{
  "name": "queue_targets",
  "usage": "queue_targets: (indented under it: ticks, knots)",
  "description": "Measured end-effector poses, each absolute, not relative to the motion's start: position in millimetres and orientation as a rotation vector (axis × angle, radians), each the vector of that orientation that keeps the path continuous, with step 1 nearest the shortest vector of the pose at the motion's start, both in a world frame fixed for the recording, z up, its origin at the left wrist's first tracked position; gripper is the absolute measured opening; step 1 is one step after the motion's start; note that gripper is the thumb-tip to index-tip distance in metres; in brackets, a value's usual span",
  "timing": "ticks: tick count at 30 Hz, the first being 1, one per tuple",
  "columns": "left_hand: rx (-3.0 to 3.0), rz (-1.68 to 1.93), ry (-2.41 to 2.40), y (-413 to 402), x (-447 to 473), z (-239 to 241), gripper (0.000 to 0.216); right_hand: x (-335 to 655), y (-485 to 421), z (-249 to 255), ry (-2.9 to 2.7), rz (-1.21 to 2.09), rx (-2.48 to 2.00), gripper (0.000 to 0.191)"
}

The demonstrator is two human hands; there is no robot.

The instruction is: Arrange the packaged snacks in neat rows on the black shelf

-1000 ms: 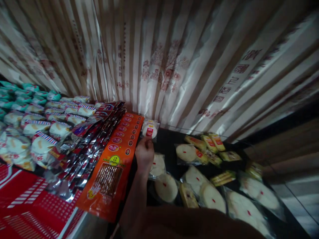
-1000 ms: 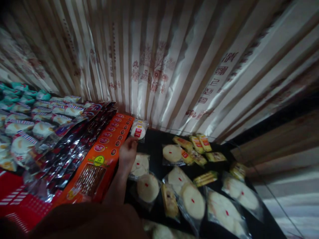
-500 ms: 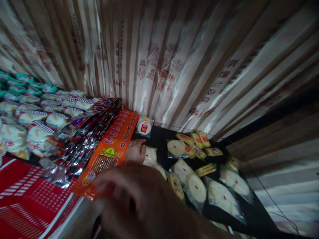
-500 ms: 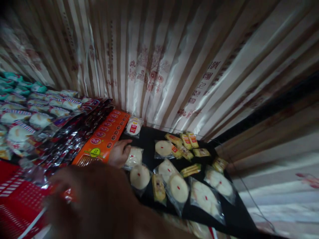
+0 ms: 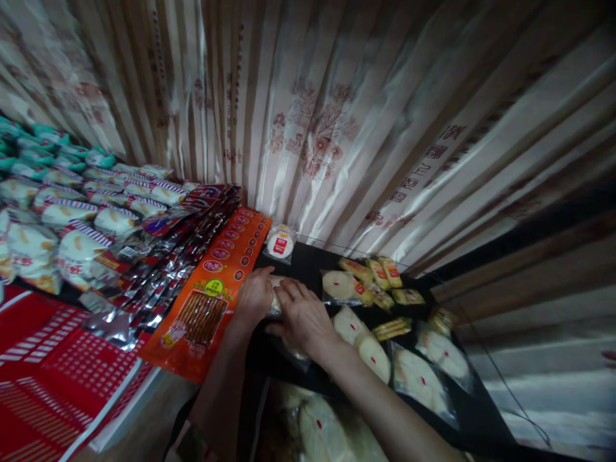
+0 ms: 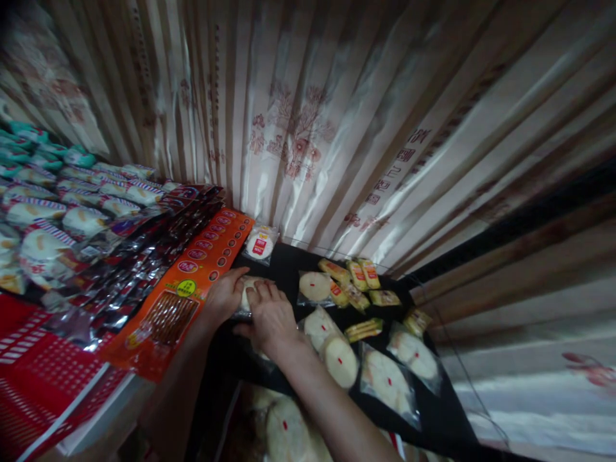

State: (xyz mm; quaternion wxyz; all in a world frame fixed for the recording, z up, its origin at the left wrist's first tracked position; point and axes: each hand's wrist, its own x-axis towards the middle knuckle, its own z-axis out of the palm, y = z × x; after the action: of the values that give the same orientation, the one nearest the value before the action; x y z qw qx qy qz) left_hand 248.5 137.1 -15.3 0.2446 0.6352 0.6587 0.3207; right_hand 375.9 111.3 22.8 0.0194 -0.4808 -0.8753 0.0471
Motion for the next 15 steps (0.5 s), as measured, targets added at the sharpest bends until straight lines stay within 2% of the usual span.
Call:
queue_targets:
  ticks: [1, 5, 10, 15]
  knots:
    - [1.709, 0.891, 1.799, 138, 248, -16, 0.041, 375, 111, 23, -2.726, 0.134, -1.500, 0.055]
    - [1.573, 1.016, 1.745, 144, 248, -20, 0.036, 380, 118, 23, -2.684, 0.131, -1.492, 0.037]
    - [1.278, 1.263, 1.618, 156, 248, -33, 0.027, 397, 134, 28, -2.490, 0.380, -1.425, 0.034]
    - [1.171, 1.314, 1.546, 165, 253, -40, 0.027, 410, 154, 36, -2.121, 0.538, -1.460, 0.032]
